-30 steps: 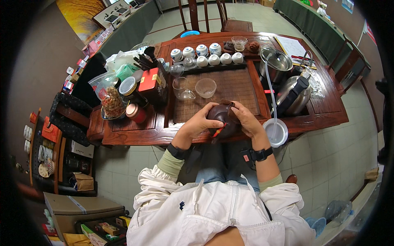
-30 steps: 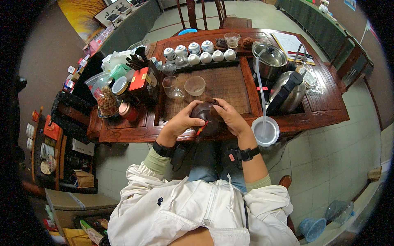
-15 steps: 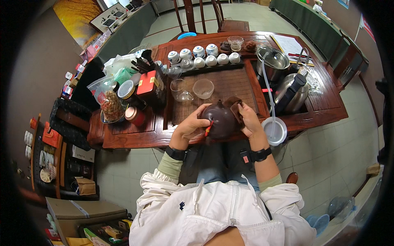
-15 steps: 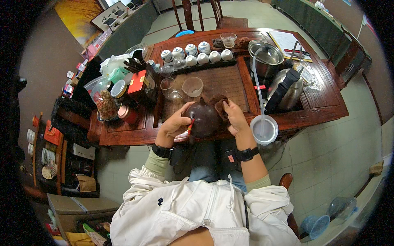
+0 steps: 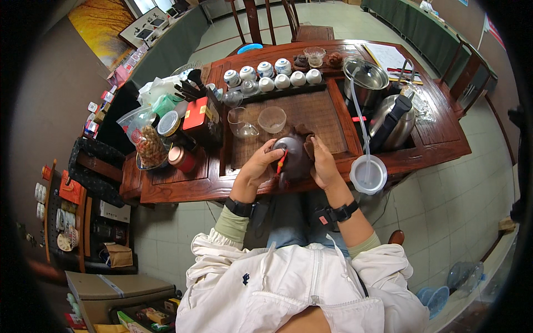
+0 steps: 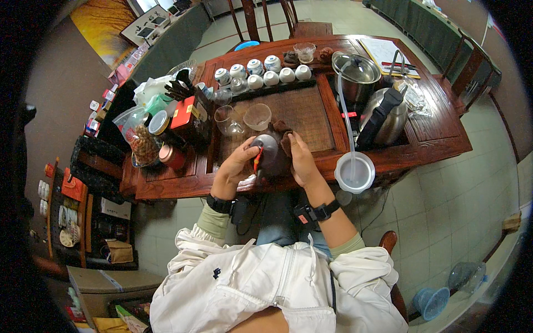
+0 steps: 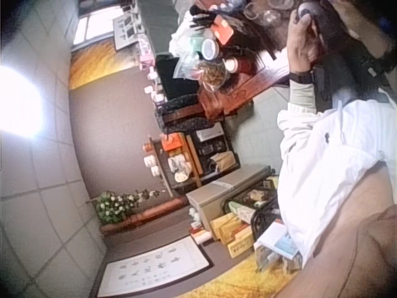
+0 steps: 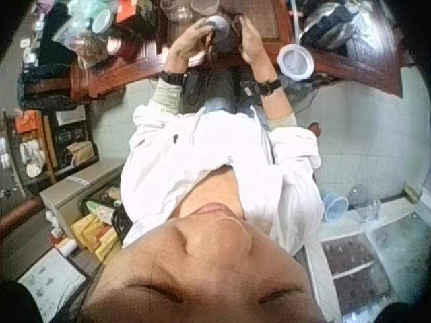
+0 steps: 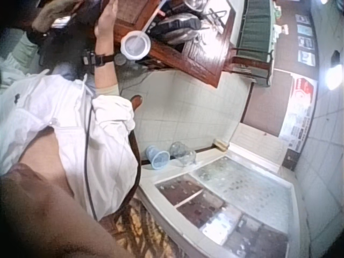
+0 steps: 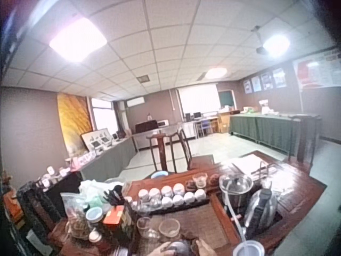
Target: The person wipes a wooden tea tray with a cloth, then wipes several small ceramic cups and glass cups. The person also wipes a small teapot and places the cleaned items back on the tray.
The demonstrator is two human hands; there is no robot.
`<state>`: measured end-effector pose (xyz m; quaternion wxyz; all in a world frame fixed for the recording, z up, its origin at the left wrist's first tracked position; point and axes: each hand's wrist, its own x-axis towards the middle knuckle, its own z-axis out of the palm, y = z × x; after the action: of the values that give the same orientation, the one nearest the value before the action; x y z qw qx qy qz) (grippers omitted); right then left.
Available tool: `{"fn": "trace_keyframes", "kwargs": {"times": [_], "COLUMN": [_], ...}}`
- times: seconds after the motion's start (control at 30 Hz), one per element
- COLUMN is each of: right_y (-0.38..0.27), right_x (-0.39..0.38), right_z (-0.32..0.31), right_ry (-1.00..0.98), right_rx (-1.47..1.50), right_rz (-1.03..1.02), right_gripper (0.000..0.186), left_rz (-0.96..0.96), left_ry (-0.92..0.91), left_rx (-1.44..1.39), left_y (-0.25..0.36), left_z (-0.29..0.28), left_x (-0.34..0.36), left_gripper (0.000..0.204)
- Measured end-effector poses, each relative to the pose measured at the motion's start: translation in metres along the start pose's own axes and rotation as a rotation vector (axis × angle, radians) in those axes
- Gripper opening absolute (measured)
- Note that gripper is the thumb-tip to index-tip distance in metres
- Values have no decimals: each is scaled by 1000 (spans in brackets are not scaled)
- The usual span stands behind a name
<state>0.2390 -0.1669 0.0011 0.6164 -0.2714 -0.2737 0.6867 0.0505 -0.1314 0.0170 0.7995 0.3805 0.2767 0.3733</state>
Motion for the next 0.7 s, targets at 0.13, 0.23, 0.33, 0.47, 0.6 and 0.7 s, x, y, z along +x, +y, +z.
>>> {"fn": "trace_keyframes", "kwargs": {"times": [0.13, 0.23, 0.33, 0.47, 0.6, 0.7], "right_y": [17, 23, 19, 7, -6, -7], "right_x": [-8, -15, -21, -23, -14, -5], "right_z": [-1, -7, -16, -17, -7, 5], "right_ry": [-56, -74, 38, 33, -72, -92], "right_rx": [-124, -327, -447, -392, -542, -808], "right_rz": [-152, -217, -142, -363, -494, -614], "right_gripper": [45, 50, 42, 34, 34, 37], "left_rz": [31, 30, 64, 58, 155, 229], "left_ry": [79, 178, 282, 307, 338, 341], "left_rx": [10, 50, 100, 167, 345, 405], "left_y": [0, 2, 2, 5, 2, -3], "left_z": [4, 7, 10, 12, 18, 22], "left_x": [2, 1, -1, -7, -6, -3], "left_gripper": [39, 38, 42, 51, 59, 67]}}
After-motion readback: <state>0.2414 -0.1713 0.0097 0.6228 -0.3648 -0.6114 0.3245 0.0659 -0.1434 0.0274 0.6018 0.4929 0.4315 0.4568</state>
